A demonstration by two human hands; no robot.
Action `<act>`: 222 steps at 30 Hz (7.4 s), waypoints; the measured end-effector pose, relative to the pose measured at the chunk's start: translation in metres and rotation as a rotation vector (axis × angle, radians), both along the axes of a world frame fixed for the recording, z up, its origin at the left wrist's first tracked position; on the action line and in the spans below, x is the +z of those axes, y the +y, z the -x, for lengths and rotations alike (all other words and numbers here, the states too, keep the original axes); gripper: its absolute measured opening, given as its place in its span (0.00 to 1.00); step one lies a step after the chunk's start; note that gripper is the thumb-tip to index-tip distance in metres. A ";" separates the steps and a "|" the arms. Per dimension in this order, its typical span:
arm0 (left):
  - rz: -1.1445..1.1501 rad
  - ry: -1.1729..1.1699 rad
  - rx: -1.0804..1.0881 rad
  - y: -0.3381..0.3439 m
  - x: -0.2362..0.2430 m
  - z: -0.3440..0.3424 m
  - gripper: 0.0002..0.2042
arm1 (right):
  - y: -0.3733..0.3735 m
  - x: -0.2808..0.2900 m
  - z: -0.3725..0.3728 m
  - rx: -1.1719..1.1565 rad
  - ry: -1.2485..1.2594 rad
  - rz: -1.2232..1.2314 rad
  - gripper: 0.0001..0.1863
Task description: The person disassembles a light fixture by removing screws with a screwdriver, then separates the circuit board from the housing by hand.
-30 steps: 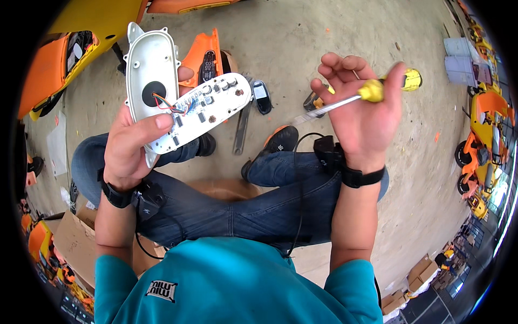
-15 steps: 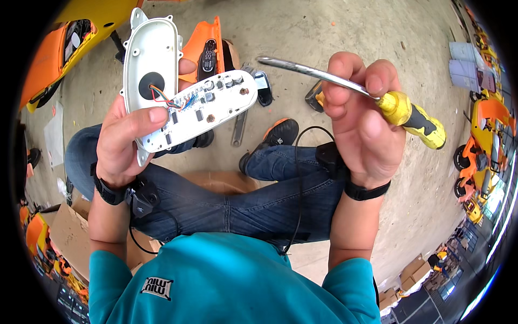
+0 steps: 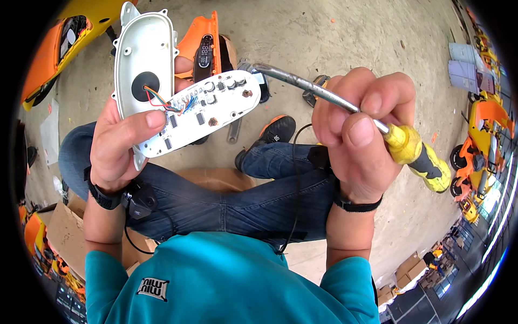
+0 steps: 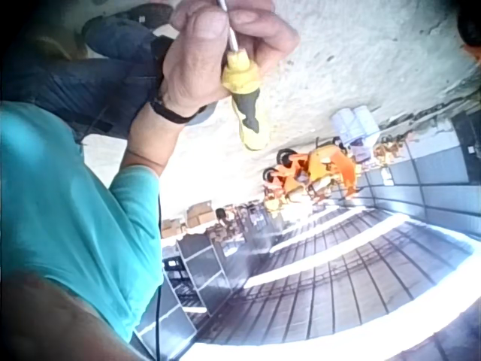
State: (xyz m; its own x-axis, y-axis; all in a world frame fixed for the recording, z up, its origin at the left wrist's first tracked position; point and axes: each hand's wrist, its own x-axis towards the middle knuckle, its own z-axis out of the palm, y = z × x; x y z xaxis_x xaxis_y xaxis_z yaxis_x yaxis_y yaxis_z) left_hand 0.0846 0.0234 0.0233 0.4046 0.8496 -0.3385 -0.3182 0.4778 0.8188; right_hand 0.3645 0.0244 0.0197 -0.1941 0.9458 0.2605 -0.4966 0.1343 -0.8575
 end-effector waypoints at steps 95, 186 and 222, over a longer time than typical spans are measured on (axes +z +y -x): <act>-0.309 0.176 -0.109 -0.011 -0.014 -0.012 0.20 | -0.014 -0.010 0.059 -0.124 -0.686 -0.178 0.16; -0.036 -0.018 -0.055 0.003 -0.015 -0.001 0.23 | -0.008 -0.013 0.018 0.035 -0.182 0.054 0.23; -0.061 0.030 -0.086 0.003 -0.011 0.001 0.24 | -0.010 -0.011 0.026 -0.013 -0.303 0.026 0.20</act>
